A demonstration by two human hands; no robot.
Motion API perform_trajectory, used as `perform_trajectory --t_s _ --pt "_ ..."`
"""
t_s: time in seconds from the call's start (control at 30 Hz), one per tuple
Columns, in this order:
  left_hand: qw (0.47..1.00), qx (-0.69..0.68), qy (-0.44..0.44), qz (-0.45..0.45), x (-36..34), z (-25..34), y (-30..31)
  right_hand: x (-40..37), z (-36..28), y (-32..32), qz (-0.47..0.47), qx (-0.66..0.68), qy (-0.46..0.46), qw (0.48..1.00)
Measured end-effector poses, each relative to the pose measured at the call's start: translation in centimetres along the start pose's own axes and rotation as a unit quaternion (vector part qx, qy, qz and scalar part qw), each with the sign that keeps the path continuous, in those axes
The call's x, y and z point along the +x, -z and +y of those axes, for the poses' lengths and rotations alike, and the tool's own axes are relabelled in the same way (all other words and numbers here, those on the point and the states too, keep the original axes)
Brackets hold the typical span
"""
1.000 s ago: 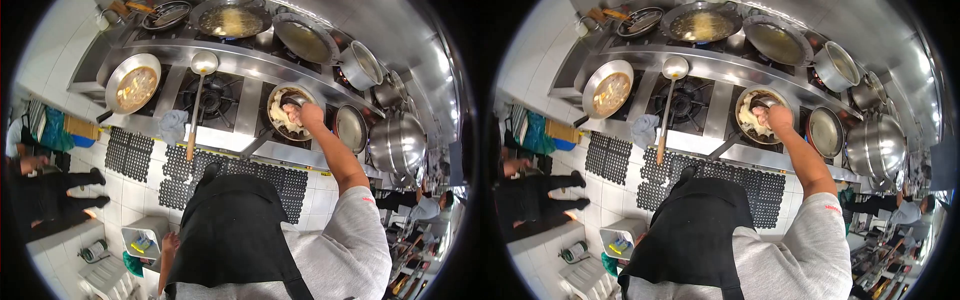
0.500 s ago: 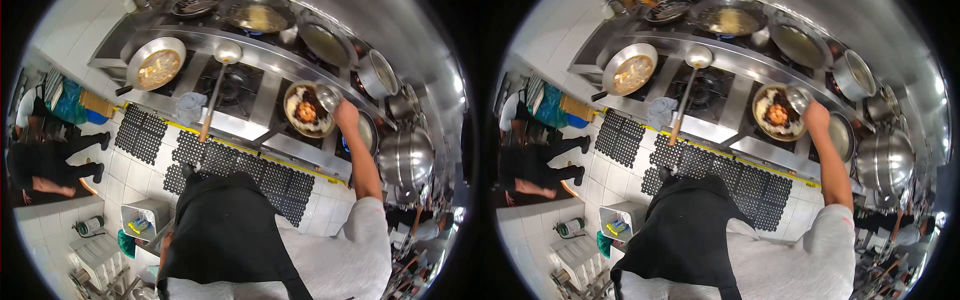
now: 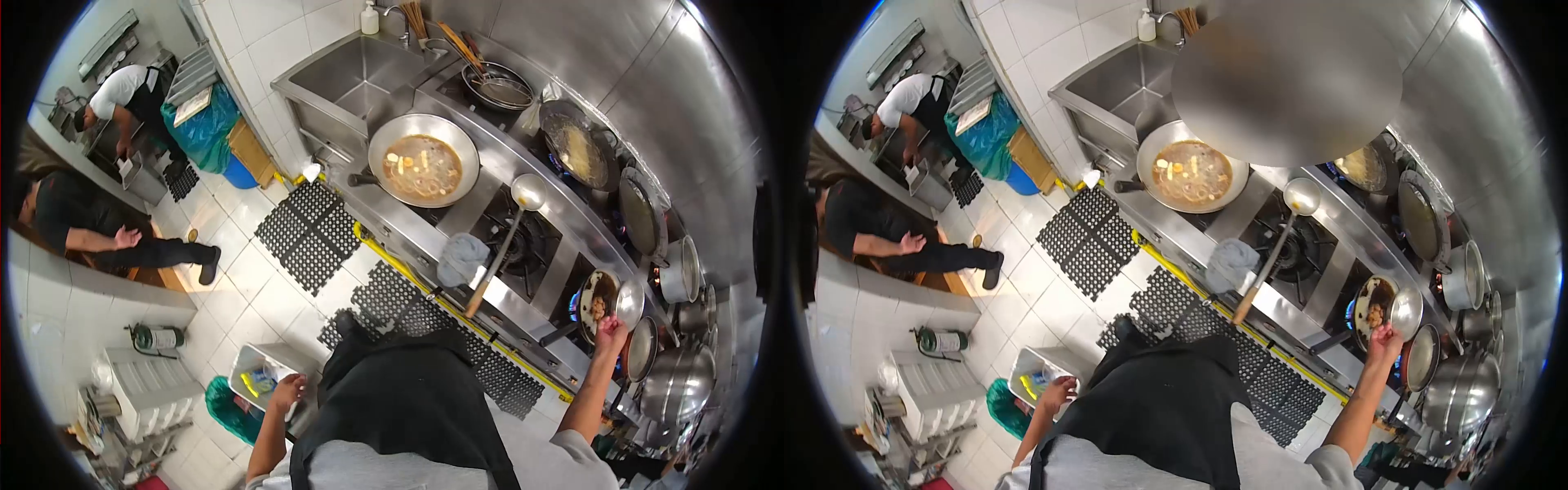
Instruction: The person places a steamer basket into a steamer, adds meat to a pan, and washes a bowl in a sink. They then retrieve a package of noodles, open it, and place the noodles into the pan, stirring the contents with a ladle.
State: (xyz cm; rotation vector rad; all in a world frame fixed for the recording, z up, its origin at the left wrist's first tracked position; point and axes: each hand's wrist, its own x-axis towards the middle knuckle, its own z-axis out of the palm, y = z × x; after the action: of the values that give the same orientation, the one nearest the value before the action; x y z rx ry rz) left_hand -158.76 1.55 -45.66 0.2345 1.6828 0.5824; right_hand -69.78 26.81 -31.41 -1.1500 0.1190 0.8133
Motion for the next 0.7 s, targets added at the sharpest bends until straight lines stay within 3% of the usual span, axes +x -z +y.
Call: perform_trajectory --t_s 0.03,0.07,0.1,0.13,0.17,0.23,0.27,0.3,0.5,0.6,0.7 --pt "1.000 0.023 0.011 -0.011 0.4 1.3 2.2 -0.9 2.0 -2.1 -0.048 -0.019 0.012 0.999" --pt "0.998 0.061 -0.019 -0.007 1.1 2.8 4.0 -2.2 2.7 -3.2 -0.199 -0.032 -0.041 0.979" --pt "0.994 0.107 -0.039 0.004 0.5 5.8 5.2 -4.6 6.0 -8.0 -0.110 -0.032 0.046 0.992" --pt "0.985 0.159 -0.064 0.003 0.2 9.4 5.9 -6.6 8.2 -10.5 -0.333 0.039 -0.048 0.941" --pt "0.983 0.163 -0.080 0.001 2.1 11.5 7.1 -11.2 11.0 -16.9 -0.082 -0.060 0.016 0.995" --pt "0.984 0.152 -0.092 -0.016 5.3 15.1 9.5 -15.0 15.7 -23.3 -0.202 -0.071 -0.043 0.976" --pt "0.984 0.146 -0.098 -0.025 6.8 16.7 10.7 -20.7 17.8 -28.4 -0.149 -0.088 -0.031 0.984" --pt "0.982 0.149 -0.108 -0.034 6.7 19.9 10.2 -21.3 20.2 -30.5 -0.237 -0.063 -0.118 0.962" --pt "0.981 0.115 -0.143 -0.068 7.8 34.0 6.8 -32.3 33.3 -43.3 -0.304 -0.119 -0.283 0.902" --pt "0.976 0.081 -0.167 -0.113 9.0 40.9 6.9 -34.4 38.0 -47.5 -0.365 -0.126 -0.322 0.864" --pt "0.964 0.096 -0.200 -0.149 10.7 47.8 7.8 -35.5 40.9 -52.0 -0.375 -0.146 -0.315 0.859"
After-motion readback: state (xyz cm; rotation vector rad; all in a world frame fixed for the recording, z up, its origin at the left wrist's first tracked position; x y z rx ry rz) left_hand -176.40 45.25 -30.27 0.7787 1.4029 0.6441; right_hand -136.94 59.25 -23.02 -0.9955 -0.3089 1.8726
